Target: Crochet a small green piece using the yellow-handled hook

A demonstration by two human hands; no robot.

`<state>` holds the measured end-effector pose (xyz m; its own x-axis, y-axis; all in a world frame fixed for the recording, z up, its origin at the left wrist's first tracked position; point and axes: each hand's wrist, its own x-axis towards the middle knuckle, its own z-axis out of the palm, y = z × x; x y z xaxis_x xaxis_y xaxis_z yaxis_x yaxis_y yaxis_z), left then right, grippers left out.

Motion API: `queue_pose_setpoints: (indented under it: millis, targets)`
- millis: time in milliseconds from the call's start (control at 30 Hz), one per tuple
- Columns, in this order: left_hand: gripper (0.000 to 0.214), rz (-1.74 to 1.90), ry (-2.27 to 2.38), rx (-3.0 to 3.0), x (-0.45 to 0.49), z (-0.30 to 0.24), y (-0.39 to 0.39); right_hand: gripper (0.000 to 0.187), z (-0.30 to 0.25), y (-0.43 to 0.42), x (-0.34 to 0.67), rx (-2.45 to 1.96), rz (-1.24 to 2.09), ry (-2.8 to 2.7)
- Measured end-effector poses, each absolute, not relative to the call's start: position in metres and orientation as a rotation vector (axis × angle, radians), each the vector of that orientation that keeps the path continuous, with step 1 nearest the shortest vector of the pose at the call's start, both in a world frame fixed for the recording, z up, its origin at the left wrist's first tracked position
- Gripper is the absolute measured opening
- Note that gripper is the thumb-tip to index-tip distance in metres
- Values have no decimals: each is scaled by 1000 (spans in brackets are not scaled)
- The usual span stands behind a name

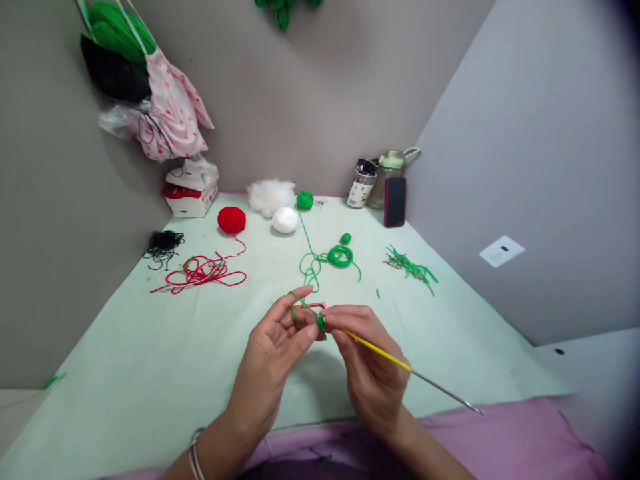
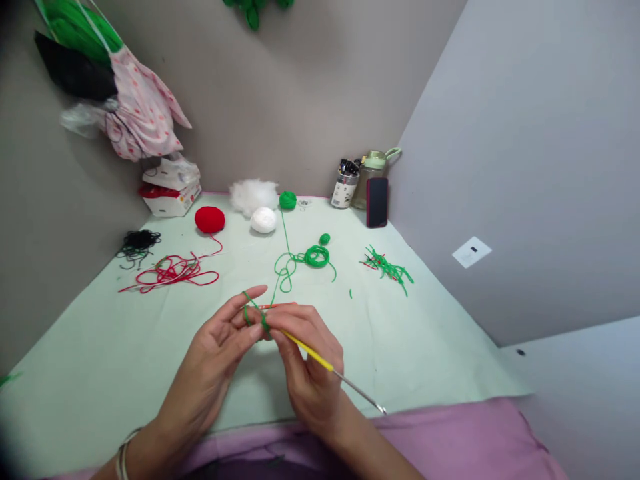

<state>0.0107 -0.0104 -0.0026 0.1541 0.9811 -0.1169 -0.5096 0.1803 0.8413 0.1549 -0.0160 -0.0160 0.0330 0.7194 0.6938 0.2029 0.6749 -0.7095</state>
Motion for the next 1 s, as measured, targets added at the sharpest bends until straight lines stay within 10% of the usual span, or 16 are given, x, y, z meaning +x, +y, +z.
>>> queue_pose_setpoints:
  millis: [600,1000]
  targets:
    - [38,1238,863,806,5,0,-7,16,-14,-2,162,-667,1080,-1198]
    - [35,1288,892,824,4,0,-8,25,-5,-11,166,-757,519,-1664]
